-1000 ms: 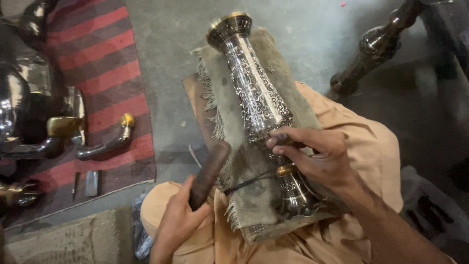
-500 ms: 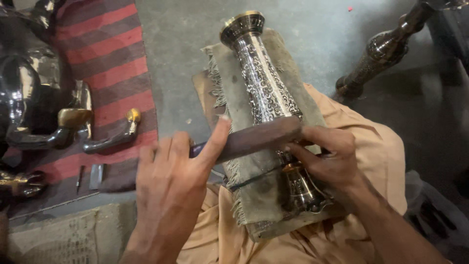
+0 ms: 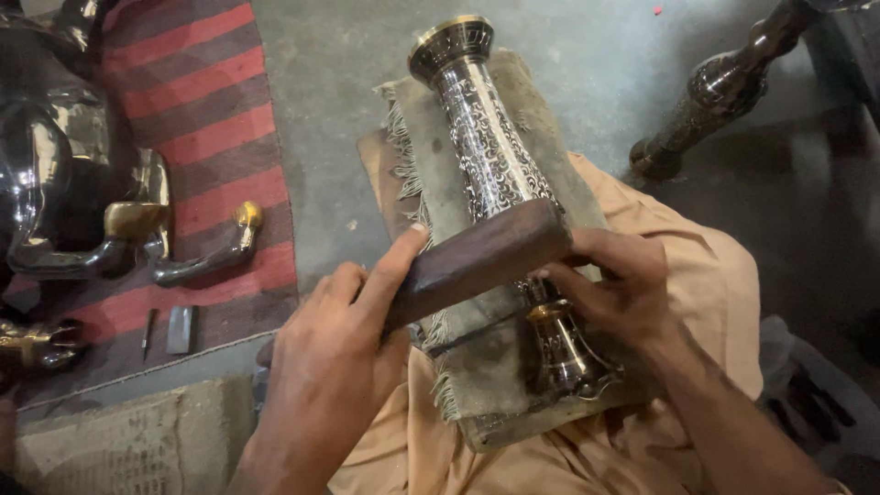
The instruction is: The person uses a hammer and a small metal tool to engrave intricate patterns onto a silver-colored metal vase. The vase is placed on a cushioned block on the floor, and the person repeatedly taps the tool to create detailed designs on the vase's surface.
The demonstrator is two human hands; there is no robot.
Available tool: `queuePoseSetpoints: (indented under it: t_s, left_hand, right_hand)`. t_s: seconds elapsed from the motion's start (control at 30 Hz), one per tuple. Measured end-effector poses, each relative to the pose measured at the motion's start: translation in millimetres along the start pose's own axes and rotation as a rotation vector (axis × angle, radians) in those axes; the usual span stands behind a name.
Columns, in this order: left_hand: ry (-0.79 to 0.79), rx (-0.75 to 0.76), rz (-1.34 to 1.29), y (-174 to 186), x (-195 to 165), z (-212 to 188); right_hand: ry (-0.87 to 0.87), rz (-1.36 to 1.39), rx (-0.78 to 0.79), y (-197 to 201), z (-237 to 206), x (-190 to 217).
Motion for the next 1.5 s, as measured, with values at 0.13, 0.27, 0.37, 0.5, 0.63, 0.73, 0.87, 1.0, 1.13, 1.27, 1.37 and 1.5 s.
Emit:
queuePoseSetpoints:
  t_s: [0.13, 0.27, 0.37, 0.5, 0.63, 0.73, 0.87, 1.0, 1.13, 1.27, 1.37, 1.5]
  left_hand:
    - [0.007, -0.013, -0.035, -4, 3, 1]
    - [-0.069, -0.071, -0.048, 1, -3, 2]
    - [-0.035, -0.086, -0.002, 0, 0, 1]
    - [-0.113, -0.173, 0.069, 7, -11, -1]
    - [-0.225, -0.237, 0.287, 11, -24, -2]
    - [-0.238, -0.244, 0.376, 10, -29, -1]
    - [-0.216, -0.279, 0.22, 15, -29, 1]
    - [-0.24, -0.279, 0.403, 12, -31, 2]
    - [-0.22, -0.278, 0.319, 11, -28, 5]
    - [-0.22, -0.265, 0.344, 8, -29, 6]
    - [-0.191, -0.24, 0.242, 7, -27, 8]
    - [-0.225, -0.255, 0.329, 9, -30, 9]
  right_hand:
    - [0.078, 0.026, 0.051, -4, 7, 5]
    - [0.088, 0.009, 0.022, -3, 10, 9]
    - [0.096, -0.06, 0.018, -1, 8, 9]
    - [0.176, -0.052, 0.026, -3, 5, 5]
    - [0.208, -0.043, 0.017, -1, 2, -5]
    - [0.205, -0.083, 0.012, 3, -1, -6]
    - [0.167, -0.131, 0.004, 5, 1, -7]
    - [0.113, -0.063, 0.017, 6, 1, -6]
    - [0.101, -0.156, 0.001, 8, 3, -9]
    - [0.07, -0.151, 0.037, 5, 4, -12]
    - [0.054, -0.144, 0.036, 7, 4, -9]
    - [-0.017, -0.165, 0.005, 11, 4, -12]
Point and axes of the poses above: each hand's wrist, its own z-axis towards the middle knuckle, its own y-axis out of the back of the hand, x = y × z, the point moved 10 cm from there along z, towards the middle knuckle, and after that the axes turned 7 degrees about -x, right-handed, at the moved point
